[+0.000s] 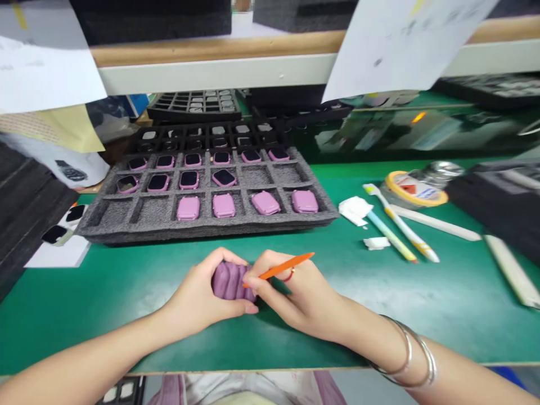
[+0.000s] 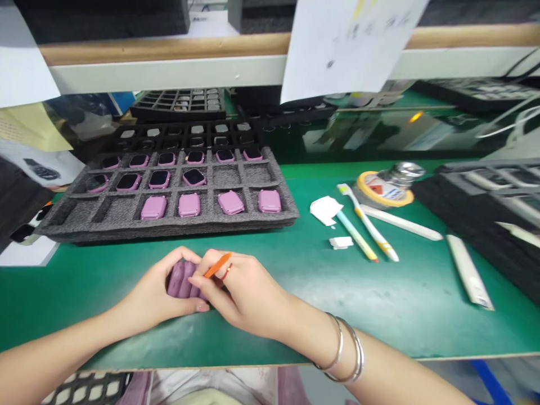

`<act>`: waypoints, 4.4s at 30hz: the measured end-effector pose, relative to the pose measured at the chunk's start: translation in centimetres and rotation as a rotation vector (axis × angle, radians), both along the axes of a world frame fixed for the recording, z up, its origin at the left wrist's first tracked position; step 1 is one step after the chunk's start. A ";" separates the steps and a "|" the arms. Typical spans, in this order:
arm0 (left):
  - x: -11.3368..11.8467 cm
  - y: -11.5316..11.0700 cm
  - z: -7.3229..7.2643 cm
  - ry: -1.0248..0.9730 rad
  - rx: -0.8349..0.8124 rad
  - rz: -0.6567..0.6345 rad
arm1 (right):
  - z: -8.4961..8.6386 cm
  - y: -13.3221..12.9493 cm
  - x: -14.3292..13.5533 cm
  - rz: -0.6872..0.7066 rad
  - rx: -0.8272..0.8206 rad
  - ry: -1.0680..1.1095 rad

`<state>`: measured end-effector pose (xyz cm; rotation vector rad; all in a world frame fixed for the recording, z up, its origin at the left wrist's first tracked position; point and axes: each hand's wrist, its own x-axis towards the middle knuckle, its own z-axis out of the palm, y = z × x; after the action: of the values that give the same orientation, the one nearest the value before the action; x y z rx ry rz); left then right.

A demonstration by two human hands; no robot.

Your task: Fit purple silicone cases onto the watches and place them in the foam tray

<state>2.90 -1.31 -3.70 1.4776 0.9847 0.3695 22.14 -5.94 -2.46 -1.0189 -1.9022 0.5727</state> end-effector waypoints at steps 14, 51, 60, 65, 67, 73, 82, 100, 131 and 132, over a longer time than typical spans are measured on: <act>-0.4 0.3 -0.9 0.015 -0.038 -0.016 | -2.1 -3.6 14.9 -0.841 -0.184 -0.550; 0.0 0.8 -0.2 -0.021 -0.032 -0.044 | -0.8 0.2 -0.5 -0.043 0.224 -0.425; -0.3 0.7 -0.2 -0.037 -0.010 -0.068 | -1.2 0.0 -0.7 -0.105 0.279 -0.435; -0.4 0.2 0.3 0.016 0.074 -0.026 | 0.0 0.5 0.5 -0.249 0.286 -0.309; -0.6 -0.1 0.8 -0.056 0.047 0.035 | 1.0 0.3 2.2 -0.324 0.266 -0.256; -1.9 -1.0 2.3 -0.331 -0.068 0.211 | -1.0 -0.5 13.6 -0.721 0.366 -0.652; -2.7 -1.3 3.2 -0.402 -0.048 0.299 | 1.0 0.8 9.9 -0.668 0.414 -0.691; -2.9 0.4 4.1 -0.536 -0.063 0.258 | 1.8 5.6 -5.4 0.278 0.166 0.059; -2.5 1.1 3.2 -0.667 -0.247 0.105 | 0.5 5.8 -4.1 0.244 0.110 0.142; -2.6 1.1 3.2 -0.663 -0.304 0.130 | 0.4 5.8 -4.1 0.247 0.110 0.146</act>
<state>0.30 -0.23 -0.51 0.9176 0.5657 0.7143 18.09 -0.13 -2.01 -0.6577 -1.9185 0.6572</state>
